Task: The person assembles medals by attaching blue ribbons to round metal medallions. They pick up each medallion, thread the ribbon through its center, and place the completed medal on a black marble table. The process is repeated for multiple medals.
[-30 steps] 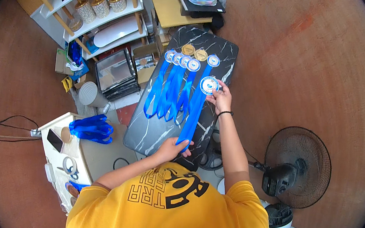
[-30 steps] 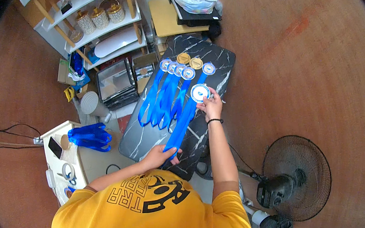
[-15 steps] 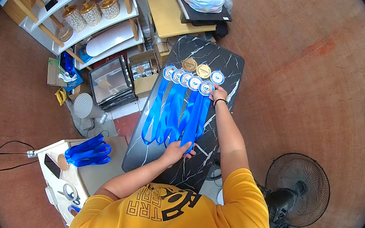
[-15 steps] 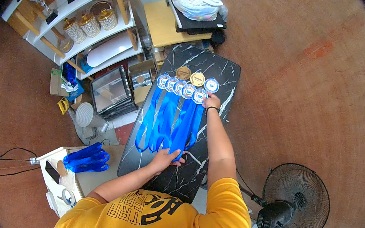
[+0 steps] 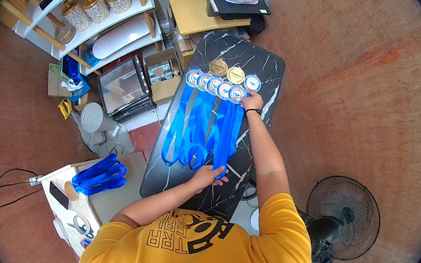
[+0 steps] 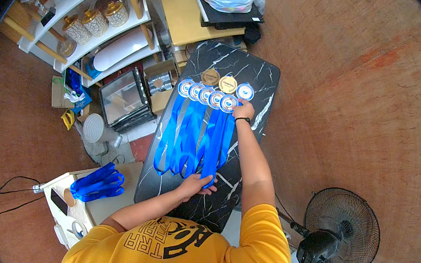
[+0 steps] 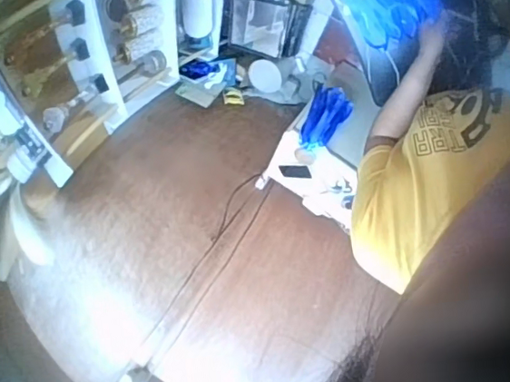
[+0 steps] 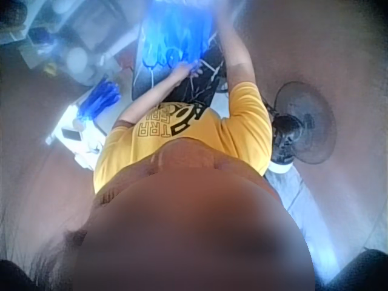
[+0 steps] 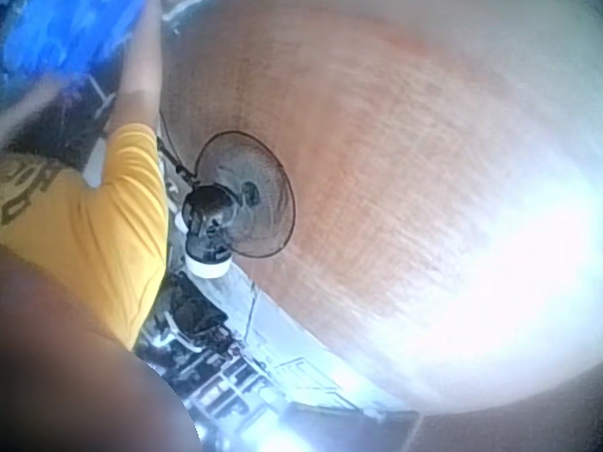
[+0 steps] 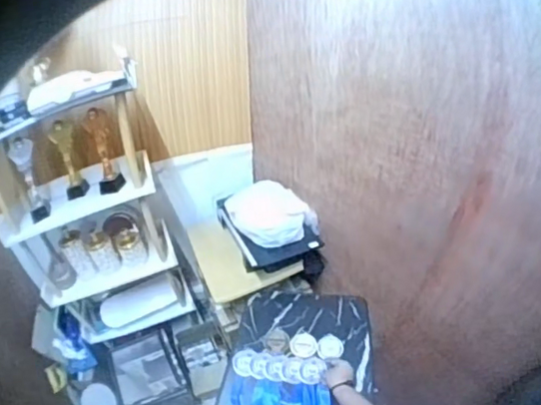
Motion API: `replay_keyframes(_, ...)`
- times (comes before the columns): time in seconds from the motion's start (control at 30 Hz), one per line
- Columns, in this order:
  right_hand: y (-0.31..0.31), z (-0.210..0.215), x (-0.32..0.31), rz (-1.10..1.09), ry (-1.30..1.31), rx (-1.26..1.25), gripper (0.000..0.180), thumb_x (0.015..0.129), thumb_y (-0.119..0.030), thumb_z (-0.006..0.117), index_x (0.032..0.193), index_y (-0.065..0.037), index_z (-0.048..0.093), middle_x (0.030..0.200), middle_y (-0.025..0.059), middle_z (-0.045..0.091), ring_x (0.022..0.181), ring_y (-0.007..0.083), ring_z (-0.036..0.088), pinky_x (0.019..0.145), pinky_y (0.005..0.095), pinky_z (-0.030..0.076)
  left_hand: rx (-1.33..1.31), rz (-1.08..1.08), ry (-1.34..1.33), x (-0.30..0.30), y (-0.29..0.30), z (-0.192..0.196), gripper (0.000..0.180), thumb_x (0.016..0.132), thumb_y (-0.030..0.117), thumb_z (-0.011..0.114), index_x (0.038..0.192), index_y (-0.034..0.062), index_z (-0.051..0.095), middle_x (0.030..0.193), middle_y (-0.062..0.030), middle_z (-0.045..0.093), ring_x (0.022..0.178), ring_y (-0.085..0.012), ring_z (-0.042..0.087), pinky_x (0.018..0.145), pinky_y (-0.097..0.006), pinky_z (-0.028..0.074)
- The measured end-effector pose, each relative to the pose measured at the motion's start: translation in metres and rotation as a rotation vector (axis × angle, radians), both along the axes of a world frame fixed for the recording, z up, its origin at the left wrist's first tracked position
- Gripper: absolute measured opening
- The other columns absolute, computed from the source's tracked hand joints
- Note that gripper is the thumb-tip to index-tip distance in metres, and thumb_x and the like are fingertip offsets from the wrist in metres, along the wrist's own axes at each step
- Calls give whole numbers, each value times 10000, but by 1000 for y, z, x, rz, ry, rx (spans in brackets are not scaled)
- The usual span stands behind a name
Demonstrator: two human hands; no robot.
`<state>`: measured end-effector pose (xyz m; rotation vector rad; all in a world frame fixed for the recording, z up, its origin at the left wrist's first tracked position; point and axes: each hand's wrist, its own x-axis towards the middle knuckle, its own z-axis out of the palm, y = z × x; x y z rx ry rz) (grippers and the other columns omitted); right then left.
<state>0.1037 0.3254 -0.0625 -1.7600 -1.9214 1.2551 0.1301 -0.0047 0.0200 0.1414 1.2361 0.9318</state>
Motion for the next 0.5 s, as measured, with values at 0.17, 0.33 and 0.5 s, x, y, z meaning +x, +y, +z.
replay_keyframes(0.17, 5, -23, -4, 27, -114, 212, 353, 737, -62, 813, 1078, -76, 723, 739, 107, 714, 558, 176, 674, 518, 317, 528, -140, -118, -73, 13, -4, -27, 426, 1000, 471, 516, 1185, 104, 628, 1014, -65, 723, 786, -127, 657, 765, -301, 496)
replay_keyframes(0.33, -2, -3, -3, 39, -201, 216, 354, 684, -183, 845, 1022, -141, 746, 994, 161, 725, 959, 321, 695, 840, 415, 541, -238, -163, -134, 19, -6, -49, 470, 995, 519, 491, 1198, 115, 621, 1055, -48, 717, 846, -151, 651, 811, -354, 492)
replay_keyframes(0.5, -11, 13, -3, 40, -228, 206, 361, 683, -186, 844, 1028, -139, 748, 1004, 163, 724, 964, 323, 693, 850, 419, 540, -268, -182, -170, 21, -9, -55, 487, 998, 531, 472, 1206, 116, 617, 1078, -51, 710, 870, -168, 646, 823, -361, 489)
